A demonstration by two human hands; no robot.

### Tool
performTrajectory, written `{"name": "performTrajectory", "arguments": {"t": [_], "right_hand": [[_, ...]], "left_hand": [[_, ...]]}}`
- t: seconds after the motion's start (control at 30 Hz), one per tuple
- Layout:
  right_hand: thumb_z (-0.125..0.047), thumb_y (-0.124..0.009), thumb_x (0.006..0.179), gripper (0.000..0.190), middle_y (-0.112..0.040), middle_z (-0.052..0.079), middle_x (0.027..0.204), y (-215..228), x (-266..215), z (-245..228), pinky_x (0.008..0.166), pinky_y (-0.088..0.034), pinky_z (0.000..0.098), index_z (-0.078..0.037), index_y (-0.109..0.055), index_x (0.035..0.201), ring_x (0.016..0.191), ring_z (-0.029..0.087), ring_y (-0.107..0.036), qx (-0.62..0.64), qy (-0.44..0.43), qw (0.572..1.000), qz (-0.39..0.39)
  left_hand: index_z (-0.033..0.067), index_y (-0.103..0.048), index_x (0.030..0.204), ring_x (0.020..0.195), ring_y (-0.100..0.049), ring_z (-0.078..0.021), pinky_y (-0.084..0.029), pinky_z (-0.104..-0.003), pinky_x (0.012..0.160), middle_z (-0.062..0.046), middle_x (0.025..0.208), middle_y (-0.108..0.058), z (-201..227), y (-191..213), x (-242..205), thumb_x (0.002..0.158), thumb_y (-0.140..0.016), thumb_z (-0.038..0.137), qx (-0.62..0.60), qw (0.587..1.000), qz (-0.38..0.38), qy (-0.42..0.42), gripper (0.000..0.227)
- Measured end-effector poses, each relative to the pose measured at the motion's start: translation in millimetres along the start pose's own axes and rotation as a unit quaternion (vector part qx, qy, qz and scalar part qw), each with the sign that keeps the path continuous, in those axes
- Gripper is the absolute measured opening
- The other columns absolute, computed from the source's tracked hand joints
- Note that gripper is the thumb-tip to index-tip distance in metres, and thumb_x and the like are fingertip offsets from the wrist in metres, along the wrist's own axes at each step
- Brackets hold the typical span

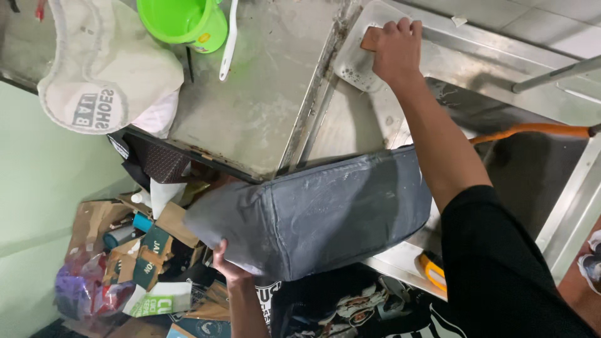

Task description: The person cleans a gray bag by applying a cleaning solution and scrubbing it with a brush before rinsing a portion of the bag under a faucet.

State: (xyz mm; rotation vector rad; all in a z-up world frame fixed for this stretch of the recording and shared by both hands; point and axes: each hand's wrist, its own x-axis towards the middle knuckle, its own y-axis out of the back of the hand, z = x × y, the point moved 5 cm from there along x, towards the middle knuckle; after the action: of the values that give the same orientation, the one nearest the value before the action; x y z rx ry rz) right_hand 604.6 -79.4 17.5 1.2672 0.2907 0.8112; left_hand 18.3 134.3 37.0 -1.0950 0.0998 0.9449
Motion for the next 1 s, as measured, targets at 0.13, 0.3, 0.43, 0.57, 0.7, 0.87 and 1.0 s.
{"name": "performTrajectory", "arguments": {"t": [0.13,0.3,0.43,0.57,0.7,0.87,1.0], "right_hand": [[-0.017,-0.082,0.082,0.018,-0.074,0.007,0.097,0,24,-16,0.104,-0.032,0.0561,-0.027,-0.082,0.098,0.106,0.037,-0.06,0.028,0.009,0.994,-0.107],[-0.019,-0.062,0.086,0.018,-0.073,0.002,0.086,19,18,-18,0.103,-0.029,0.0519,-0.024,-0.076,0.096,0.107,0.029,-0.058,0.112,0.032,0.931,-0.345],[-0.015,-0.06,0.085,0.036,-0.071,-0.001,0.082,73,-18,10,0.099,-0.032,0.0546,-0.038,-0.08,0.106,0.095,0.037,-0.065,0.292,0.01,0.935,-0.202],[-0.035,-0.058,0.113,0.04,-0.068,0.014,0.127,174,-96,6,0.09,-0.045,0.0499,-0.008,-0.065,0.142,0.114,0.035,-0.062,0.503,-0.034,0.861,0.061],[-0.026,-0.068,0.105,0.038,-0.064,0.022,0.122,205,-183,-110,0.086,-0.054,0.0533,-0.007,-0.069,0.139,0.099,0.044,-0.068,0.583,0.059,0.809,0.045],[-0.02,-0.065,0.108,0.025,-0.065,0.024,0.122,182,-238,-220,0.081,-0.052,0.0512,-0.006,-0.069,0.128,0.097,0.042,-0.067,0.511,0.177,0.828,0.146],[-0.02,-0.066,0.11,0.05,-0.062,0.019,0.132,196,-189,-189,0.093,-0.049,0.0462,-0.018,-0.059,0.159,0.12,0.037,-0.066,0.402,-0.021,0.908,0.117]], "left_hand": [[-0.0072,-0.057,0.131,0.056,-0.069,-0.0325,-0.058,-0.044,0.045,-0.019,0.081,-0.073,-27,-17,8,0.095,-0.074,0.031,0.002,0.977,-0.161,0.141,0.055],[-0.0057,-0.047,0.152,0.105,-0.072,-0.0506,-0.065,-0.057,0.077,-0.032,0.133,-0.067,-57,-65,-3,0.078,-0.065,-0.003,0.016,0.974,-0.213,0.076,0.077],[-0.0076,-0.056,0.142,0.113,-0.071,-0.0417,-0.061,-0.049,0.098,-0.026,0.129,-0.071,-86,-95,12,0.069,-0.075,0.0,0.101,0.974,-0.189,0.069,0.076],[0.0037,-0.069,0.122,0.118,-0.067,-0.0315,-0.058,-0.039,0.101,-0.013,0.127,-0.07,-90,-60,60,0.081,-0.071,0.004,0.208,0.977,-0.022,0.031,0.041],[-0.0038,-0.068,0.139,0.118,-0.074,-0.0353,-0.061,-0.046,0.098,-0.026,0.128,-0.075,-63,-39,68,0.092,-0.08,0.006,0.202,0.969,0.14,0.036,0.049],[-0.0084,-0.053,0.153,0.142,-0.055,-0.0406,-0.047,-0.057,0.114,-0.032,0.147,-0.061,-39,-75,47,0.089,-0.093,0.026,0.336,0.925,0.179,0.01,0.083],[-0.0012,-0.058,0.152,0.146,-0.052,-0.039,-0.042,-0.056,0.12,-0.03,0.146,-0.063,-43,-17,52,0.074,-0.103,0.028,0.499,0.846,0.187,-0.014,0.094]]}}
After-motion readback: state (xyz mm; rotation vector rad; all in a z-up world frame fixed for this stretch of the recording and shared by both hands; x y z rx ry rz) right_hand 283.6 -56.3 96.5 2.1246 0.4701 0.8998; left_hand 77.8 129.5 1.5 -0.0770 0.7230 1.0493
